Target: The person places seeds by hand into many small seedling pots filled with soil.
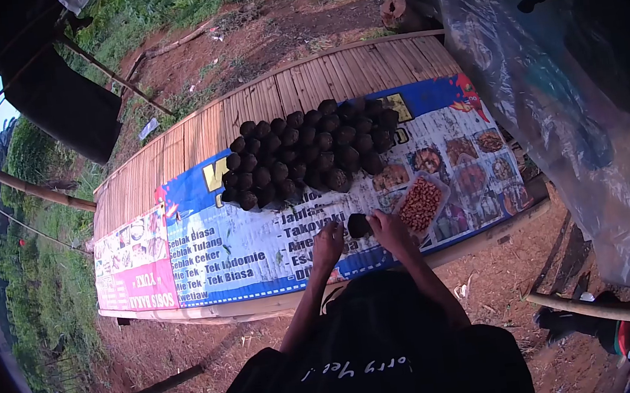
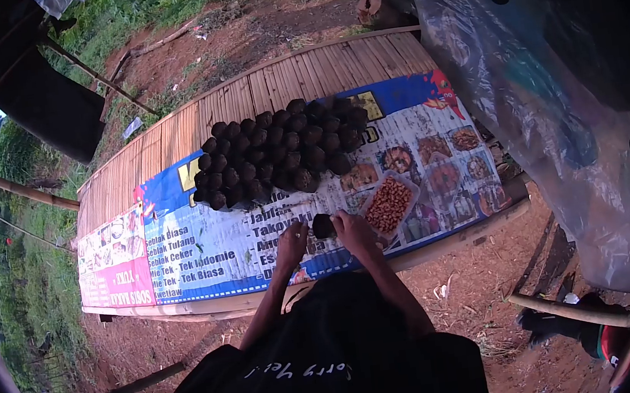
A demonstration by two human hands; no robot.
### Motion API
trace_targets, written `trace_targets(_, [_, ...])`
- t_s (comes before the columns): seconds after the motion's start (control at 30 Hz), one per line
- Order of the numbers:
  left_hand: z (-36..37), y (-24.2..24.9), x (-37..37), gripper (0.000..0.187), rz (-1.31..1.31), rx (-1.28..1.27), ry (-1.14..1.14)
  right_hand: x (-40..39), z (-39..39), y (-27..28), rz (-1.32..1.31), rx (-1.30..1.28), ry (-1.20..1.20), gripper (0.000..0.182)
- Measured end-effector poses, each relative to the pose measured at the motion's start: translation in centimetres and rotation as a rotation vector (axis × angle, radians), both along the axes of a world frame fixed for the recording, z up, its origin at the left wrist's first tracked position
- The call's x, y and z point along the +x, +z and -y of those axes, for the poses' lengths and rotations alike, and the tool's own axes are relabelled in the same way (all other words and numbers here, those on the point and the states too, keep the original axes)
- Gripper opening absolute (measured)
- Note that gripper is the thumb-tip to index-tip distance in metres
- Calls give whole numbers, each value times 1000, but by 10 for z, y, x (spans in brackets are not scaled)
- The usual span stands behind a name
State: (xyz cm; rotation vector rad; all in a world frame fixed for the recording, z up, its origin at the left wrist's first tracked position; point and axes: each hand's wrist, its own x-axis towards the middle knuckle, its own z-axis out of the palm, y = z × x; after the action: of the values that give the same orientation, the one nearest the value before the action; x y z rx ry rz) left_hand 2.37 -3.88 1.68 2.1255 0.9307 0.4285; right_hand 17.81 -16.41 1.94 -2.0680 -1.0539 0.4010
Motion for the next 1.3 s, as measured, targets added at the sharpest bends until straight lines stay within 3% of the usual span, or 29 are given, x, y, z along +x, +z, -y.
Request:
trace_targets(0.07, [-10, -15, -3, 23, 68, 64, 75, 7, 3, 3, 6, -13, -36, 23])
trace_targets(0.23, [-30, -35, -8, 30, -126, 307, -3, 17, 9, 4, -21, 68, -131, 24])
trace_targets(0.4, [-58, -51, 5, 43, -34, 475, -3, 16, 11, 15, -85, 57, -118, 25])
trace_targets(0.6, [-66, -37, 9, 20, -139, 469, -72, 19, 13, 16, -107, 69, -98, 24])
trace_targets(0.7, [-59, -39, 10, 13, -50, 509, -51, 20, 13, 25, -114, 22, -106, 24])
trace_targets(0.8, [-45, -32, 13, 11, 76, 359, 59, 19, 5, 23, -151, 54, -96, 24])
trace_targets(0.87, [-31, -16, 14, 7, 251, 22, 56, 16, 1, 21, -186, 107, -82, 25])
trace_targets(1.07, [-5, 2, 17, 14, 280, -115, -101, 3, -21, 12, -486, 236, 74, 24])
trace_targets(1.2, [6, 8, 21, 16, 318, -169, -54, 8, -23, 24, -372, 265, 3, 24])
trace_targets(1.27, [8, -3, 23, 19, 324, -100, 161, 15, -21, 27, -480, 401, -34, 24])
trace_targets(1.3, [7, -4, 22, 23, 255, -92, 183, 20, -16, 37, -565, 318, -27, 23])
